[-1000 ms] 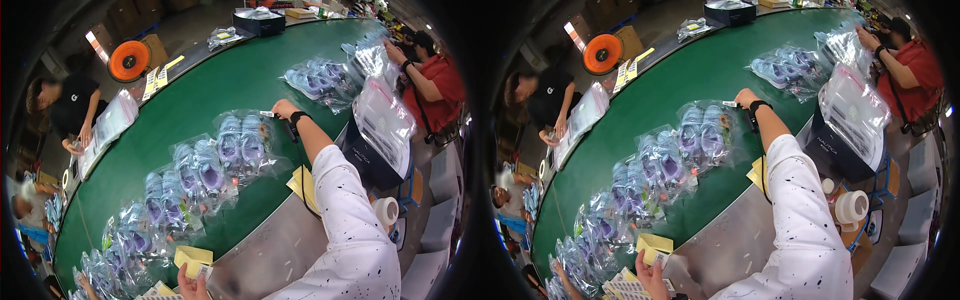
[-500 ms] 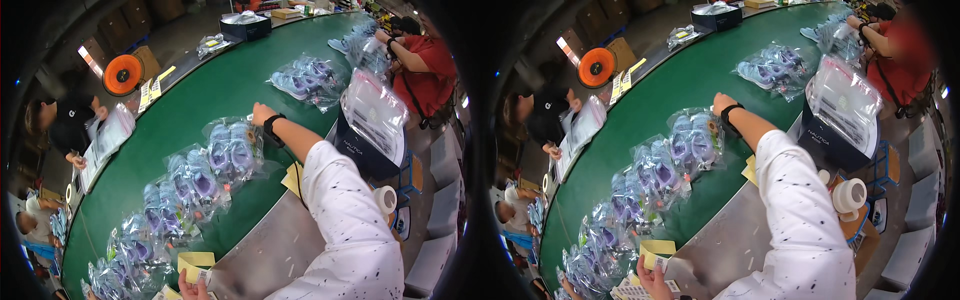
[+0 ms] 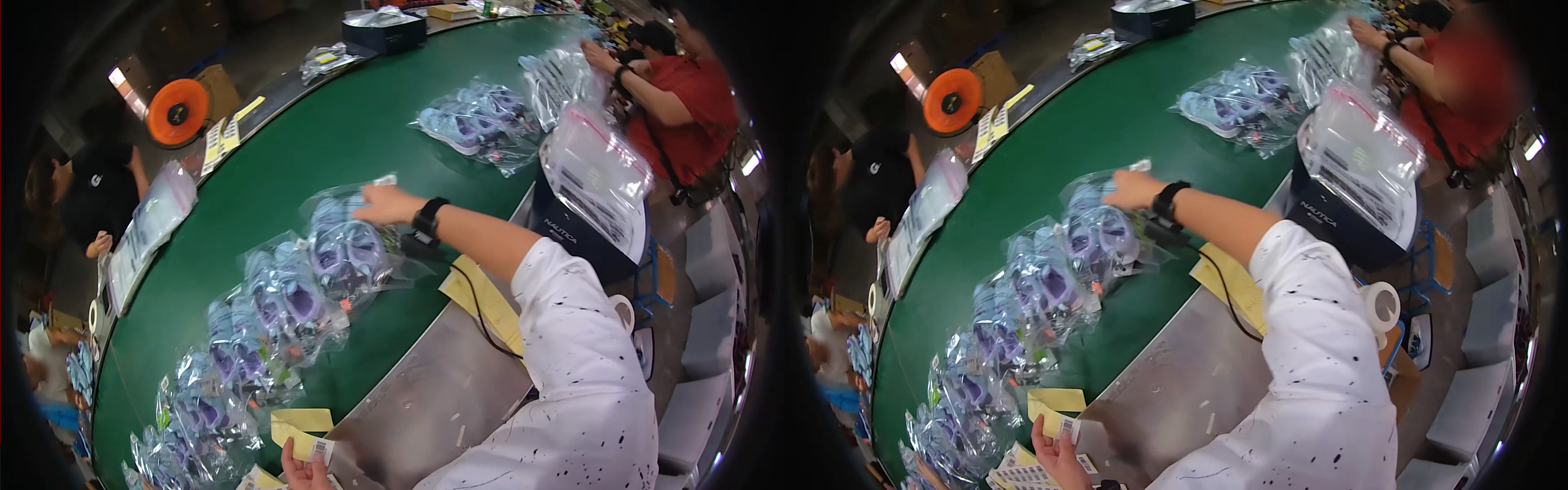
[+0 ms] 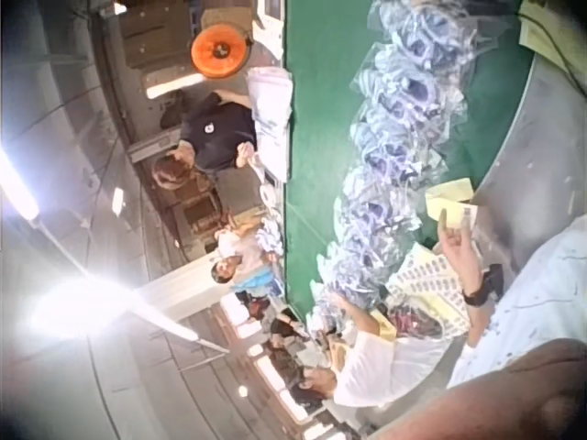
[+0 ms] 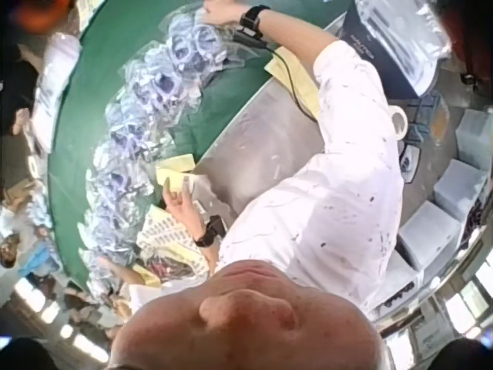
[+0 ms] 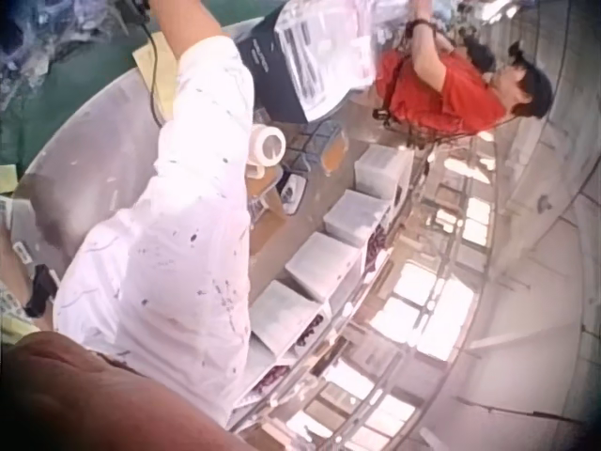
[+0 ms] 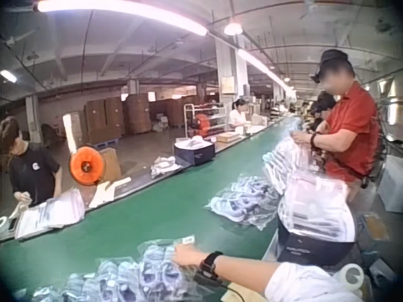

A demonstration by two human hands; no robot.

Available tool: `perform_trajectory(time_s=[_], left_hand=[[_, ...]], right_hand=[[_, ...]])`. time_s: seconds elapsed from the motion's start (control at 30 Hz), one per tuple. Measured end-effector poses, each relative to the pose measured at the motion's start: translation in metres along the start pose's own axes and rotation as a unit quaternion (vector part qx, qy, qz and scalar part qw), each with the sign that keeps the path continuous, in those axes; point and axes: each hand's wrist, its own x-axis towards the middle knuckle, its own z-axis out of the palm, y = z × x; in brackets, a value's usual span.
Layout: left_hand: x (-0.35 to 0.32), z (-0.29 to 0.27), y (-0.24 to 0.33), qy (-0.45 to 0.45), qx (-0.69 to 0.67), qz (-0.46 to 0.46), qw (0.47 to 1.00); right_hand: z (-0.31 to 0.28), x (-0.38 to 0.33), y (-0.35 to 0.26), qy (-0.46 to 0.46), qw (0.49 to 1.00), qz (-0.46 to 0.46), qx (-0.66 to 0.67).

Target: The person repeatedly peels barcode labels from sheets and affixes them to plastic-wrapped footwear packages on a green table. They handle the packages one at a time, placing each labeled unit aside. Other workers are visible in the background performing similar labeling tasks.

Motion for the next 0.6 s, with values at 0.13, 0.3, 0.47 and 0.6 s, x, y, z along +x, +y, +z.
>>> perform_trajectory(time_s=[0.13, 0.3, 0.47, 0.6], left_hand=[[0.002, 0.028, 0.02, -0.021, -0.013, -0.002, 1.0], [0.009, 0.034, 0.032, -0.043, -0.051, 0.013, 0.998], [0.01, 0.037, 0.024, 0.019, -0.106, 0.039, 0.993], [0.011, 0.031, 0.01, 0.052, -0.094, 0.065, 0.992]], right_hand=[[-0.006, 0.02, 0.014, 0.003, 0.966, -0.034, 0.256], [-0.085, 0.036, 0.081, 0.265, 0.931, 0.065, -0.241], [-0.127, 0.015, 0.17, 0.24, 0.841, 0.173, -0.453], [-0.133, 0.023, 0.157, 0.238, 0.853, 0.127, -0.447]])
